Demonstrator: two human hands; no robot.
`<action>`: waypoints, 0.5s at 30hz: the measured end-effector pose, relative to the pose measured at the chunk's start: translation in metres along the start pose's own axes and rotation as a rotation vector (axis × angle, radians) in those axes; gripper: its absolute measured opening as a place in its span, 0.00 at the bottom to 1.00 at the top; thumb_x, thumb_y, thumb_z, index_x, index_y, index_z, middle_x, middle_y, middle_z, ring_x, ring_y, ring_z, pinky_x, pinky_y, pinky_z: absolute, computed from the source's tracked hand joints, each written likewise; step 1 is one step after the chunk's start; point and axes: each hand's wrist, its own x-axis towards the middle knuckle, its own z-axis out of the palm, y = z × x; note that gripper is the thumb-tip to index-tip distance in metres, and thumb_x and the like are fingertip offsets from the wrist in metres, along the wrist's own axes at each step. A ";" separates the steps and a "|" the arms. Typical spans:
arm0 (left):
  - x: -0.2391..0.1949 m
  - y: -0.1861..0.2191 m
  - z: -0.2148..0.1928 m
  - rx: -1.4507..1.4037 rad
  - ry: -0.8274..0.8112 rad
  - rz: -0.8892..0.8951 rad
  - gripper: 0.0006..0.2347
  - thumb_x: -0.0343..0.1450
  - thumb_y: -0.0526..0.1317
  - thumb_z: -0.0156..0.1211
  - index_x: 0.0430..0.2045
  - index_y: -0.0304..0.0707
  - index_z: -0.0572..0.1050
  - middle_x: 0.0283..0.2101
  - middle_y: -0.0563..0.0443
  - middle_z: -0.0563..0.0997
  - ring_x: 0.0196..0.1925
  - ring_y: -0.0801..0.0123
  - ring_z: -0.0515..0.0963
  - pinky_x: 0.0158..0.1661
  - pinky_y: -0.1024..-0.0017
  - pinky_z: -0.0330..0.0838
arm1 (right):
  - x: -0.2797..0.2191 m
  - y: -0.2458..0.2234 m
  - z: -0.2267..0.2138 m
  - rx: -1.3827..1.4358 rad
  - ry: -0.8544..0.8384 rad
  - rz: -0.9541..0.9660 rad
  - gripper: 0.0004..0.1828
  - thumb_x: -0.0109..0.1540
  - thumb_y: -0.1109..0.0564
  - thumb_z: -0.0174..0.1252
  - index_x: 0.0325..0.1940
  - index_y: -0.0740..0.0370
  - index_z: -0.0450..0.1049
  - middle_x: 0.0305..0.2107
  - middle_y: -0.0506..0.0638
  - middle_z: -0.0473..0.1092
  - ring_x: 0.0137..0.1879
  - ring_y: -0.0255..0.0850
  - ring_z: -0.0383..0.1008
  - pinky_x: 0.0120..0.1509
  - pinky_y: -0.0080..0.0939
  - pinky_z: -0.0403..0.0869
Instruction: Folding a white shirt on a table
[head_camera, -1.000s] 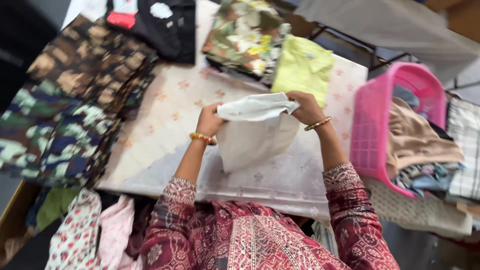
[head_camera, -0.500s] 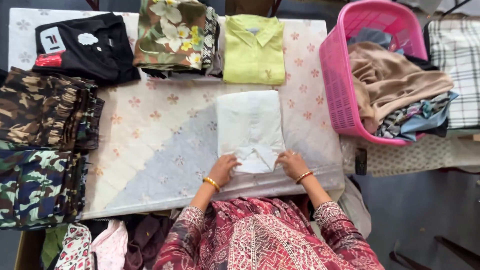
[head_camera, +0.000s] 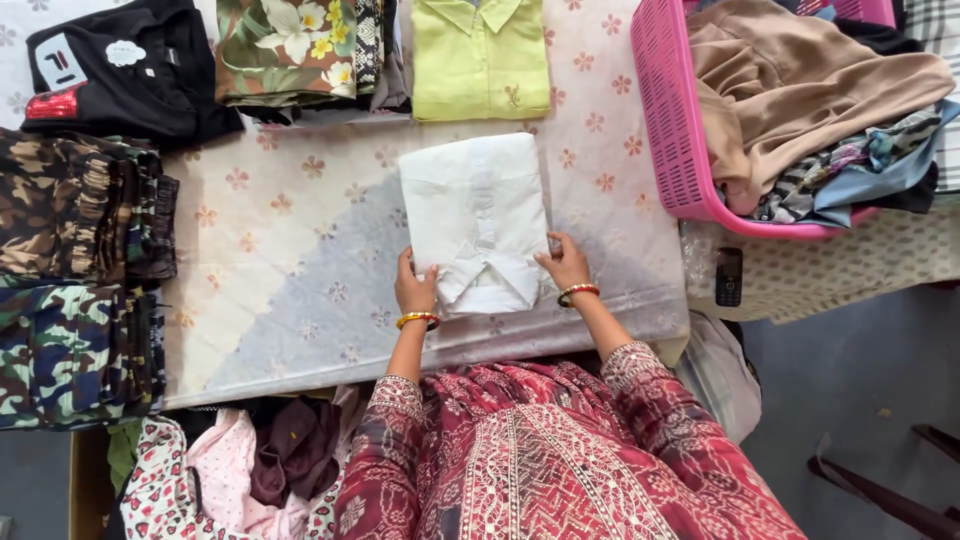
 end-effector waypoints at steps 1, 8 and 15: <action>-0.002 -0.002 0.003 0.101 -0.018 -0.063 0.20 0.64 0.36 0.68 0.50 0.34 0.73 0.45 0.37 0.82 0.45 0.50 0.83 0.44 0.59 0.75 | 0.002 0.000 0.001 -0.051 -0.022 0.071 0.29 0.54 0.50 0.72 0.56 0.59 0.74 0.34 0.53 0.77 0.35 0.40 0.76 0.42 0.42 0.76; -0.013 -0.023 0.003 0.251 -0.190 -0.305 0.14 0.66 0.46 0.66 0.39 0.37 0.80 0.38 0.37 0.84 0.41 0.45 0.83 0.42 0.56 0.75 | 0.014 0.028 -0.001 0.075 -0.147 0.122 0.16 0.55 0.51 0.69 0.41 0.63 0.80 0.31 0.50 0.80 0.35 0.34 0.77 0.41 0.39 0.74; -0.020 -0.014 -0.003 0.487 -0.303 -0.276 0.15 0.66 0.46 0.67 0.40 0.36 0.79 0.40 0.34 0.83 0.44 0.39 0.81 0.43 0.52 0.74 | 0.007 0.020 -0.003 0.006 -0.203 0.182 0.19 0.57 0.50 0.69 0.45 0.64 0.79 0.34 0.53 0.81 0.38 0.37 0.78 0.44 0.40 0.75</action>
